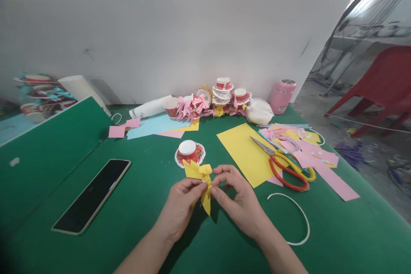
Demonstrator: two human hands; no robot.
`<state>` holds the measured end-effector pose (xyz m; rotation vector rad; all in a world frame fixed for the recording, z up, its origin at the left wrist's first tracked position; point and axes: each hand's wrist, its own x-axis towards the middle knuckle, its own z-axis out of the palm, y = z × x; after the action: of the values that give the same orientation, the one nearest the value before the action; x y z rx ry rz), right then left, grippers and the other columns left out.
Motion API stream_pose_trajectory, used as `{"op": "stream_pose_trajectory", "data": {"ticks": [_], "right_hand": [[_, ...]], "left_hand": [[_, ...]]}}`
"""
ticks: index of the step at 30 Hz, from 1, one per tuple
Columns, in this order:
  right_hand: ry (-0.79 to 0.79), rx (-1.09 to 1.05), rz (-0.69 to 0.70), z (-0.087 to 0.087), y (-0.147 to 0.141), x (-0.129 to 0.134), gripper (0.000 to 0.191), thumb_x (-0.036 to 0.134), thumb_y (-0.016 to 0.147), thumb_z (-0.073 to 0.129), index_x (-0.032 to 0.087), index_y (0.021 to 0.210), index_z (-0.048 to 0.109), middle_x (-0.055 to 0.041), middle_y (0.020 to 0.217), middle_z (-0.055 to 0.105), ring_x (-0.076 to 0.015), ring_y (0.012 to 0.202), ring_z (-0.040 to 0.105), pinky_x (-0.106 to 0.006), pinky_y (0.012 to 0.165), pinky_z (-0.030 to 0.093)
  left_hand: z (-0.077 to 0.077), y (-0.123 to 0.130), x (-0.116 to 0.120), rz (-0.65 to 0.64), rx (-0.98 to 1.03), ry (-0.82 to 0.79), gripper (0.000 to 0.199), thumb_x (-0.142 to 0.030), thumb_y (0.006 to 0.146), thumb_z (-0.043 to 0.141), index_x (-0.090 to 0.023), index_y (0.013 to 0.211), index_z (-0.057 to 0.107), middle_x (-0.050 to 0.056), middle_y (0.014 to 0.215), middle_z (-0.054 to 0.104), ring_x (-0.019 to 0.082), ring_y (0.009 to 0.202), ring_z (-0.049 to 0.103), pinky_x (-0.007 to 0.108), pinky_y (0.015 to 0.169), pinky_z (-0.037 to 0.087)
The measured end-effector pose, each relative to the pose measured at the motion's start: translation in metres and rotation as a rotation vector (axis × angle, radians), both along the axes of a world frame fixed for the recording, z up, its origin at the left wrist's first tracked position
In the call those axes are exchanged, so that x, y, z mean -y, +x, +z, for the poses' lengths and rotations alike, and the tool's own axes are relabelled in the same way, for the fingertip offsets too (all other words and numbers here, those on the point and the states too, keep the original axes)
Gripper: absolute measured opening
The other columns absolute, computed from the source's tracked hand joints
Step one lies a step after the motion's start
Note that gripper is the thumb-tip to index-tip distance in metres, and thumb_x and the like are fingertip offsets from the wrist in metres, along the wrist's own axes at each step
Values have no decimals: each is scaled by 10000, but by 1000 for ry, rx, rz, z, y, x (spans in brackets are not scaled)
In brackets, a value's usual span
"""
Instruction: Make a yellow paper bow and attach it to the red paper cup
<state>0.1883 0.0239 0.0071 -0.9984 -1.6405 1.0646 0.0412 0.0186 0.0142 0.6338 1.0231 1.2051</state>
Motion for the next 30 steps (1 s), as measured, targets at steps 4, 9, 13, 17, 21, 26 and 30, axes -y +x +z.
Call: {"op": "stream_pose_trajectory", "data": {"ticks": [4, 9, 13, 17, 21, 26, 30], "right_hand": [[-29, 4, 43, 2, 0, 0, 81, 288, 821, 530, 229, 790, 575, -62, 1003, 514, -213, 1040, 484, -327, 821, 447], [-44, 30, 84, 7, 1, 2, 87, 281, 827, 524, 223, 778, 564, -52, 1013, 504, -186, 987, 508, -306, 831, 437], [-51, 28, 73, 6, 0, 2, 105, 292, 823, 524, 215, 771, 573, -61, 997, 518, -196, 978, 515, -312, 816, 442], [-80, 13, 38, 2, -2, 1, 115, 305, 805, 545, 210, 753, 581, -68, 987, 527, -209, 984, 516, -326, 803, 444], [-124, -11, 1, 0, -6, 1, 128, 307, 785, 565, 202, 711, 571, -71, 977, 523, -216, 1003, 502, -322, 777, 443], [-173, -24, -19, 1, -8, 1, 131, 289, 771, 561, 202, 674, 550, -70, 968, 524, -226, 1041, 473, -308, 734, 439], [-190, -23, -33, 2, -8, 0, 148, 296, 766, 560, 197, 656, 546, -65, 965, 522, -225, 1026, 481, -304, 721, 436]], "left_hand": [[3, 0, 1, -73, 103, -12, 184, -216, 614, 735, -119, 759, 677, 20, 702, 659, 87, 644, 570, 203, 639, 437], [5, 0, 3, -102, 195, -17, 127, -211, 685, 685, -113, 766, 679, 23, 710, 660, 82, 633, 573, 193, 612, 443], [5, 2, 4, -44, 189, -18, 110, -189, 667, 700, -114, 747, 683, 21, 705, 663, 83, 634, 575, 188, 603, 445], [4, 3, 5, -5, 185, 1, 94, -189, 650, 712, -120, 706, 682, 10, 679, 656, 81, 624, 571, 186, 597, 448], [3, 3, 6, 2, 168, 16, 86, -193, 649, 712, -125, 696, 687, 7, 679, 656, 78, 626, 567, 185, 603, 449], [4, 3, 6, -5, 141, 44, 83, -206, 645, 715, -136, 688, 701, 2, 672, 664, 73, 626, 561, 178, 608, 442], [5, 4, 6, -7, 116, 51, 94, -224, 641, 719, -149, 697, 709, 4, 688, 677, 80, 643, 568, 184, 628, 439]]}}
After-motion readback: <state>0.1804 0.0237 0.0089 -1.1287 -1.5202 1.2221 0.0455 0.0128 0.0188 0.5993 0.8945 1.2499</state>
